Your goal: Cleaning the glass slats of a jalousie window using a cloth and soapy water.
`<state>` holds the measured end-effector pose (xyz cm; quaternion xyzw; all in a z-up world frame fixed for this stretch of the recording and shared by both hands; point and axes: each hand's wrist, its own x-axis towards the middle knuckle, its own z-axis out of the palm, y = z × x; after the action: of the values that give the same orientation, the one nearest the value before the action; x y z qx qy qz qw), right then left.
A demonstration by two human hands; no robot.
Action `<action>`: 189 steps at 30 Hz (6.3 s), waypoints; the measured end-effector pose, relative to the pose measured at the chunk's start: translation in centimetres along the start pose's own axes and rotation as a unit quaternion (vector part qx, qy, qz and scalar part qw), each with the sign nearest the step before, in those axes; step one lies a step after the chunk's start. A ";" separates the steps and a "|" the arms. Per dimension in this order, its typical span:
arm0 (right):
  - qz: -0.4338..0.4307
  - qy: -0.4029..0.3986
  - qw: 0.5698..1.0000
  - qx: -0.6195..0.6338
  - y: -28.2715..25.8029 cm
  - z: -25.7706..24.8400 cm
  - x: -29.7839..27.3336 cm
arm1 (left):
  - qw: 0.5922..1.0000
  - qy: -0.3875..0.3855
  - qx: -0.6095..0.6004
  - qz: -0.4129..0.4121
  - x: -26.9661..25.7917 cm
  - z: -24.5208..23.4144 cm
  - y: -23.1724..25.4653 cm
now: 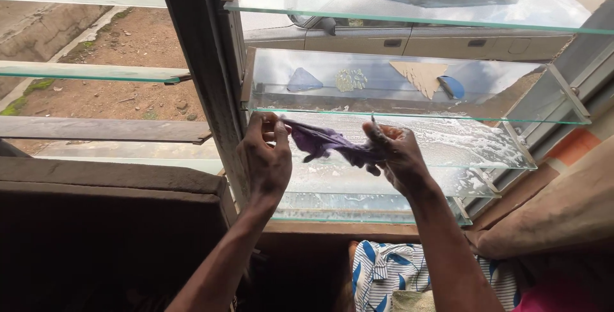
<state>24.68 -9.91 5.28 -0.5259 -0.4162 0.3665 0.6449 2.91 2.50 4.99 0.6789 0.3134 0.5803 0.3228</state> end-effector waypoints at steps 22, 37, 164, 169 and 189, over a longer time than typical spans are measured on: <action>-0.120 -0.112 0.756 -0.634 7.4 13.1 7.4 | 0.999 -0.029 -0.018 0.010 -0.5 -2.2 -0.6; 0.231 0.056 0.663 -0.710 1.0 -9.7 2.3 | 0.995 -0.078 0.052 0.018 -1.6 -0.8 -0.2; 0.139 0.398 0.907 -0.019 12.3 -9.5 -37.6 | 0.631 -0.757 -0.171 -0.022 -32.8 20.2 0.4; 0.150 0.431 0.886 -0.082 12.4 -8.4 -37.5 | 0.617 -0.760 -0.120 -0.167 -32.1 19.1 1.9; 0.077 0.423 0.875 -0.223 9.0 -8.5 -40.7 | 0.649 -0.754 -0.085 -0.055 -31.5 19.7 3.0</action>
<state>16.50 -48.51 -10.56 -0.7911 -0.1328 0.0553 0.5945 18.48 -25.90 -13.39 0.8337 -0.0520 -0.1265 0.5351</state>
